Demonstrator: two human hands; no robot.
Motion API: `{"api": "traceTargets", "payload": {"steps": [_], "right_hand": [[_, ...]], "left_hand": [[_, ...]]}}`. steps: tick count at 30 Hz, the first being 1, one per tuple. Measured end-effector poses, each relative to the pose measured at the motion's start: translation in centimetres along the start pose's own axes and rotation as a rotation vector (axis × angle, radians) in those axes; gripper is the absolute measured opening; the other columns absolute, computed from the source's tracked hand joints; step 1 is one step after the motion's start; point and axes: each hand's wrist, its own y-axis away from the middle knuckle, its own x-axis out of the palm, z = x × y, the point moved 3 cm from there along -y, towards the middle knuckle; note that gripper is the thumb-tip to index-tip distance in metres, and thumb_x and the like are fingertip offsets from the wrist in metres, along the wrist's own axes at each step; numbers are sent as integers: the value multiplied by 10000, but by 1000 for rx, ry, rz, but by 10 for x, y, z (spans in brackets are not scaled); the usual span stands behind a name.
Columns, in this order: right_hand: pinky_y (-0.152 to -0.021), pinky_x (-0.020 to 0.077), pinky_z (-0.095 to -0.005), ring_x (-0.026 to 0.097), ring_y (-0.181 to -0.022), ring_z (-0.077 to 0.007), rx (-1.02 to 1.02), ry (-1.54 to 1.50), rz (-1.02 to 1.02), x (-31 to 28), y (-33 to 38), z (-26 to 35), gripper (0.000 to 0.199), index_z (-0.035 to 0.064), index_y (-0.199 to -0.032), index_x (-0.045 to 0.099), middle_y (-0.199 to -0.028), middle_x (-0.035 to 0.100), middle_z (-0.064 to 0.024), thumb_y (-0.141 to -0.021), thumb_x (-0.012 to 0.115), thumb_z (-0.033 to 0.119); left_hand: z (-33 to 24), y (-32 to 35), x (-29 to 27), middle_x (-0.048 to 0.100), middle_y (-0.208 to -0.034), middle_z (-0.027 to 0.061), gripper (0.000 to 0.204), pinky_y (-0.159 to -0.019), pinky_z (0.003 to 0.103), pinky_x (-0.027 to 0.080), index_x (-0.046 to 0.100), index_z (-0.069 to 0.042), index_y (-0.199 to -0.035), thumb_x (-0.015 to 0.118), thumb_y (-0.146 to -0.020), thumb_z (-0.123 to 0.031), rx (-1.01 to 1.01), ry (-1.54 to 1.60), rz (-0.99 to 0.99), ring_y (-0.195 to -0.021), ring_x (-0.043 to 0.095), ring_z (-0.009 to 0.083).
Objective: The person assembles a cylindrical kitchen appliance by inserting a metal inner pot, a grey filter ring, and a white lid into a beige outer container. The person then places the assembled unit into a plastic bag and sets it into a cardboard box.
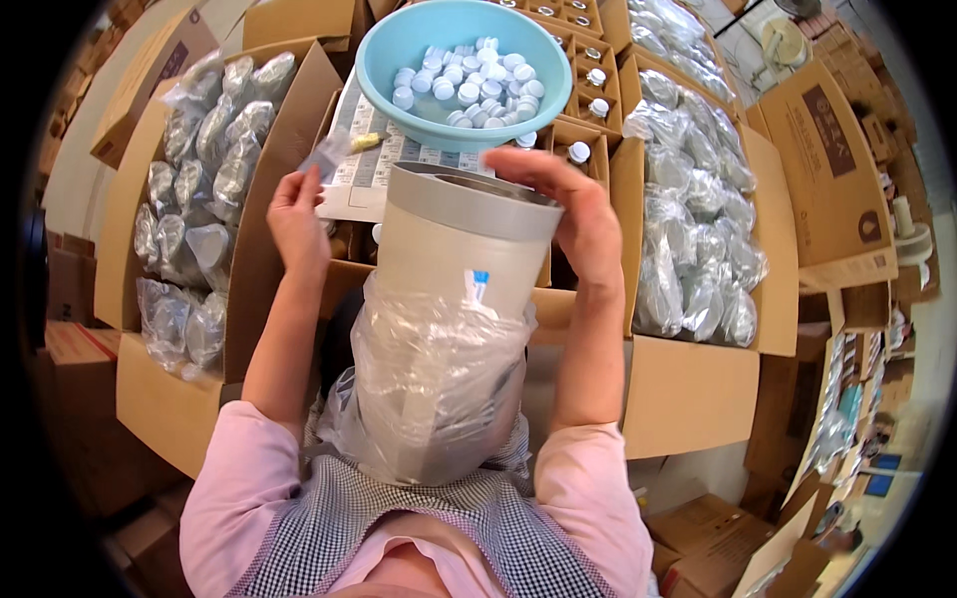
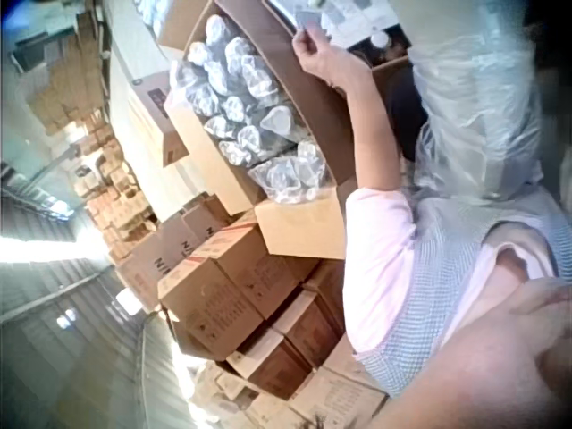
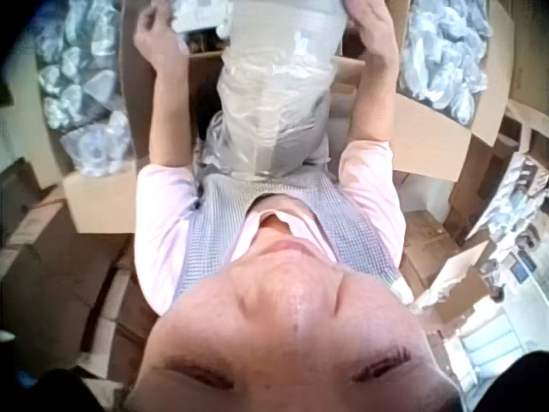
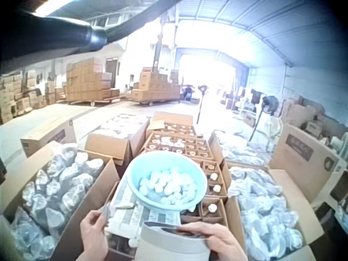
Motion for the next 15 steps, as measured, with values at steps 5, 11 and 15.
{"api": "traceTargets", "payload": {"steps": [5,11,15], "right_hand": [[-908,459,-310,622,-995,-199,217,433,90,33,0,27,589,10,-1220,627,-1083,667,-111,-847,675,464],[-997,416,-433,502,-1152,-346,-164,1077,1,77,28,53,1082,86,-1436,416,-1230,516,-165,-522,923,366],[-1102,268,-551,288,-1320,-443,-23,1127,148,92,45,67,1352,102,-1519,227,-1387,310,-201,-419,937,439]], "left_hand": [[-120,63,27,663,-893,40,63,-734,226,454,634,3,-975,636,-924,-35,65,399,346,-781,577,83],[-140,102,21,673,-914,53,76,-733,236,471,639,-11,-979,644,-905,4,-124,458,431,-792,605,106],[-148,107,16,681,-913,54,43,-695,238,465,642,-37,-942,618,-919,-10,-60,229,544,-749,593,93]]}}
